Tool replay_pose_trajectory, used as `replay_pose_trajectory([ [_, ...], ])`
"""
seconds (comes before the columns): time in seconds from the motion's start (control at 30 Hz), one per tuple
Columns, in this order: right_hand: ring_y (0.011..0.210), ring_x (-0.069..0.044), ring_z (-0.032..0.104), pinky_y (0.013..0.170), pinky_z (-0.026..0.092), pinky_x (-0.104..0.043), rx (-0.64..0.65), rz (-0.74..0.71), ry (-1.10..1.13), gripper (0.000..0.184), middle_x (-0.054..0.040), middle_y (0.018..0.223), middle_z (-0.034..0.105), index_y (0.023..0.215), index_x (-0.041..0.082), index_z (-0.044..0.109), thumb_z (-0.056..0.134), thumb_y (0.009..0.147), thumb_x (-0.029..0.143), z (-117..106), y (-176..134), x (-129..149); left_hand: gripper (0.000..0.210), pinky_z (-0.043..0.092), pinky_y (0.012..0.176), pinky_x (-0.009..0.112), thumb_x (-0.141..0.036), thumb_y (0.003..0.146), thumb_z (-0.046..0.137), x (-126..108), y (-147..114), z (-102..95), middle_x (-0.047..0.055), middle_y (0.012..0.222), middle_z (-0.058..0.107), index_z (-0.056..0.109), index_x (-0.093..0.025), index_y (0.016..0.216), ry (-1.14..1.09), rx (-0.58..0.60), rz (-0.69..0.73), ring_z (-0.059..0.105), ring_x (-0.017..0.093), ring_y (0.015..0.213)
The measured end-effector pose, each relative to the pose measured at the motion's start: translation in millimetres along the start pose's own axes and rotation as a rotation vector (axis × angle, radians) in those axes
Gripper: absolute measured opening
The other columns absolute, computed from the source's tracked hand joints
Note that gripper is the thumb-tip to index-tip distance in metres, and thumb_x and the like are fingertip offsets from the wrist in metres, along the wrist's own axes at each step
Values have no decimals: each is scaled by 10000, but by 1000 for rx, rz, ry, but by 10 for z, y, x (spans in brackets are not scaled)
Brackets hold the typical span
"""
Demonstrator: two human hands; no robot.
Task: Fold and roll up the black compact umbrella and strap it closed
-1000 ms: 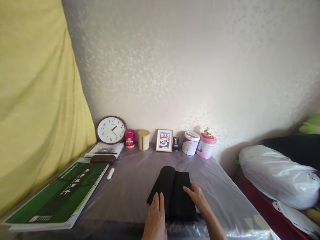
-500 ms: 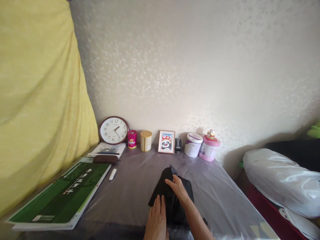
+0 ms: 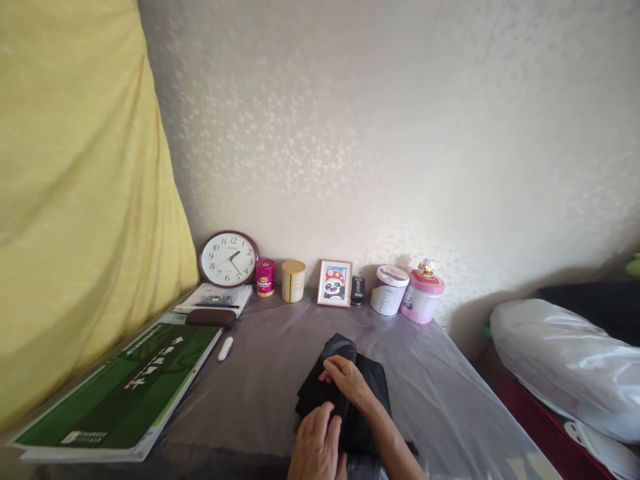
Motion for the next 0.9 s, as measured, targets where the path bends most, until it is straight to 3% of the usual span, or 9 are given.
replay_pose_trajectory([
  [0.1, 679, -147, 635, 664, 464, -269, 26, -3, -18, 249, -36, 764, 722, 868, 170, 614, 427, 807, 322, 1, 2, -6, 532, 370, 1001, 357, -255, 691, 536, -7, 62, 27, 65, 1334, 468, 490, -207, 1219, 32, 41, 144, 452, 259, 1187],
  [0.2, 677, -142, 630, 660, 463, -264, 50, -16, -32, 248, -28, 771, 724, 908, 170, 622, 426, 785, 259, -2, -1, -10, 542, 384, 969, 401, -273, 679, 532, 21, 86, 35, 93, 1242, 535, 500, -184, 1213, 62, 85, -14, 492, 276, 1118],
  [0.27, 689, -144, 629, 672, 464, -265, 67, -50, -47, 258, -23, 782, 724, 921, 174, 631, 425, 781, 238, 1, -21, 10, 431, 419, 911, 395, -270, 682, 530, 8, 92, -10, 86, 1118, 589, 575, -189, 1103, 55, 93, -118, 537, 257, 1014],
  [0.37, 757, -152, 637, 730, 461, -270, 79, -110, -91, 268, -11, 803, 723, 925, 195, 651, 418, 798, 234, 3, -77, 74, 246, 440, 876, 378, -258, 694, 528, -40, 121, -114, 59, 988, 608, 624, -200, 914, 25, 70, -170, 551, 230, 944],
  [0.43, 796, -150, 640, 763, 456, -266, 89, -135, -115, 270, -2, 816, 721, 922, 210, 661, 413, 816, 237, -2, -124, 126, 284, 425, 923, 386, -260, 704, 528, -53, 142, -133, 66, 1053, 595, 607, -201, 970, 8, 51, -146, 535, 238, 1015],
  [0.6, 825, -148, 626, 778, 456, -265, 126, -236, -207, 269, 11, 849, 715, 961, 239, 666, 417, 860, 248, -33, -260, 218, 655, 396, 1003, 372, -245, 691, 543, 8, 110, 169, 107, 1387, 399, 371, -175, 1319, 18, 96, -62, 397, 275, 1247],
  [0.73, 966, -168, 572, 872, 423, -297, 27, -407, -338, 263, -5, 952, 701, 949, 246, 680, 425, 889, 266, -40, -335, 157, 617, 399, 1013, 334, -96, 718, 451, 25, 60, 426, 81, 1392, 404, 367, -154, 1326, 135, 64, -98, 377, 251, 1270],
  [0.9, 1163, -191, 476, 1047, 265, -401, -25, -503, -451, 283, -28, 1083, 665, 1012, 223, 655, 390, 914, 244, -20, -188, -74, 635, 444, 968, 314, 3, 748, 386, -1, 47, 506, 63, 1350, 462, 322, -210, 1342, 261, -84, -113, 448, 222, 1220],
])
Point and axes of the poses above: each hand's wrist, its own y-axis towards the middle knuckle, its own z-axis out of the palm, x = y × z, the point moved 2 cm from there along y, towards the middle knuckle
